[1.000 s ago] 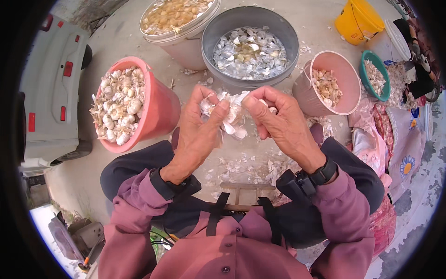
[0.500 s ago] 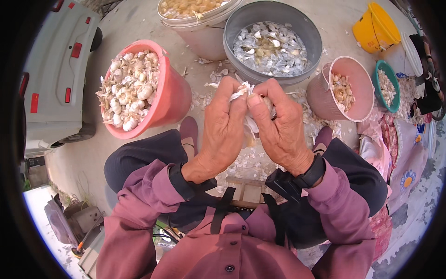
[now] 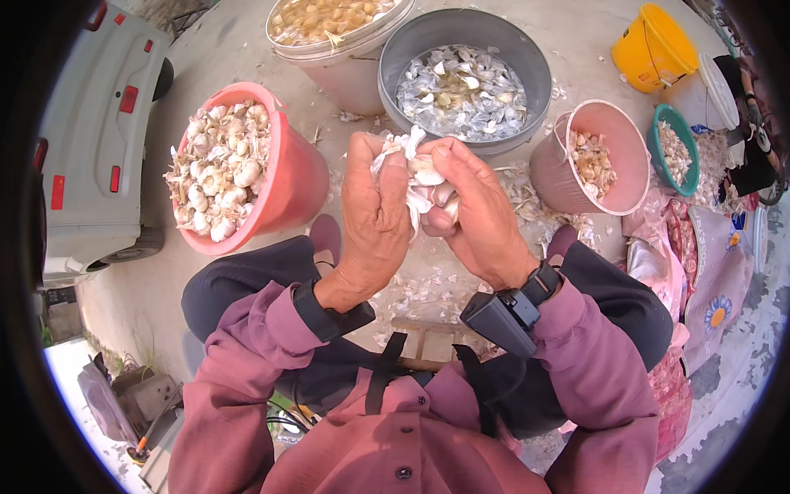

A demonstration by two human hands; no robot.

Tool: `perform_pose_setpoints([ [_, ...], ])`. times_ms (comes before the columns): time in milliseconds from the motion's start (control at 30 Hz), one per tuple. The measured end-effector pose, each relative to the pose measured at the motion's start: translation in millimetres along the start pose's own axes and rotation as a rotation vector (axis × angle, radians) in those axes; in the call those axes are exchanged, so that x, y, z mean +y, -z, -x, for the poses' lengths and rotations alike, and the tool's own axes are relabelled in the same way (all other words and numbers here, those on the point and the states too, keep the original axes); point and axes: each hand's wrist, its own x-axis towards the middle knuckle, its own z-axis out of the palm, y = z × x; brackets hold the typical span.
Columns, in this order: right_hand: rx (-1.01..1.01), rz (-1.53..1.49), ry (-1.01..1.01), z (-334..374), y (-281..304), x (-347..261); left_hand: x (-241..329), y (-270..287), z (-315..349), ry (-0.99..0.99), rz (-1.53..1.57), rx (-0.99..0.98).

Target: Peeling individual garlic cloves from whole bulbs and putting them into a bucket.

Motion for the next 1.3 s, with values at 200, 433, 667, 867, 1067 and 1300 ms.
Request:
perform_pose_setpoints([
  [200, -0.091, -0.202, -0.153, 8.3, 16.9, -9.2, 0.8, 1.8, 2.9, 0.066, 0.182, -0.068],
  [433, -0.176, -0.323, -0.182, 9.4, 37.8, 0.7, 0.2, 9.0, 2.9, 0.101, 0.252, -0.21],
  [667, -0.197, -0.279, -0.074, 9.5, 34.7, -18.1, 6.6, 17.2, -1.7, -0.027, 0.123, -0.34],
  [867, -0.05, 0.007, -0.071, 12.1, 26.7, -30.1, -5.2, 13.7, 3.3, 0.512, 0.693, -0.291],
  [1067, 0.049, 0.209, -0.041, 16.7, 27.5, -43.1, -1.1, 21.5, -2.6, 0.472, 0.644, -0.214],
  [1300, 0.25, 1.038, 0.178, 22.6, 29.9, -56.2, -1.0, 21.5, 2.9, 0.505, 0.638, -0.279],
])
